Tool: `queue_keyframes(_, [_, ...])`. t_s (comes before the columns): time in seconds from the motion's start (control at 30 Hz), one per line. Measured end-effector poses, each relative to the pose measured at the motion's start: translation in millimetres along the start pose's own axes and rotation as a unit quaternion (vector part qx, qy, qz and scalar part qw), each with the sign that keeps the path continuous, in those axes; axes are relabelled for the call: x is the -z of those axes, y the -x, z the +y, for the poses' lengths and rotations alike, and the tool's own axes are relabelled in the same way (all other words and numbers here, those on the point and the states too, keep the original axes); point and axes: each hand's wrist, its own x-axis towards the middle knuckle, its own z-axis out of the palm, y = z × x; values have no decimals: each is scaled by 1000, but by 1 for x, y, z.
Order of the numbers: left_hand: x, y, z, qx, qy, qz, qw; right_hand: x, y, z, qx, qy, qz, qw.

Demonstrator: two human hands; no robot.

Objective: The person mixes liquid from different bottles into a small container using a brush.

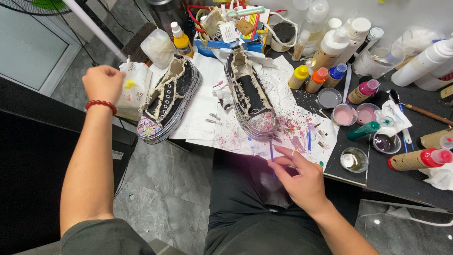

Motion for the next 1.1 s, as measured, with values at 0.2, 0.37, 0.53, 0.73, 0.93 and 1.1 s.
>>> queue_keyframes(0.2, [-15, -38, -35, -109, -163, 59, 979, 7, 15, 14, 36, -3, 24, 999])
queue_keyframes(0.37, [-8, -49, -41, -190, 14, 162, 968, 20, 11, 19, 54, 29, -11, 998])
queue_keyframes(0.53, [20, -41, -17, -213, 97, 155, 960, 30, 11, 22, 77, 49, -39, 995])
queue_keyframes(0.73, [21, 98, 46, -215, 450, -122, 858, 51, 5, 20, 218, 91, -141, 961])
queue_keyframes(0.93, [-11, 219, 121, -358, 356, -438, 744, 73, 3, 22, 191, 42, -344, 918])
queue_keyframes(1.1, [-25, 291, 176, -580, 249, -430, 646, 72, 11, 21, 251, 95, -330, 905])
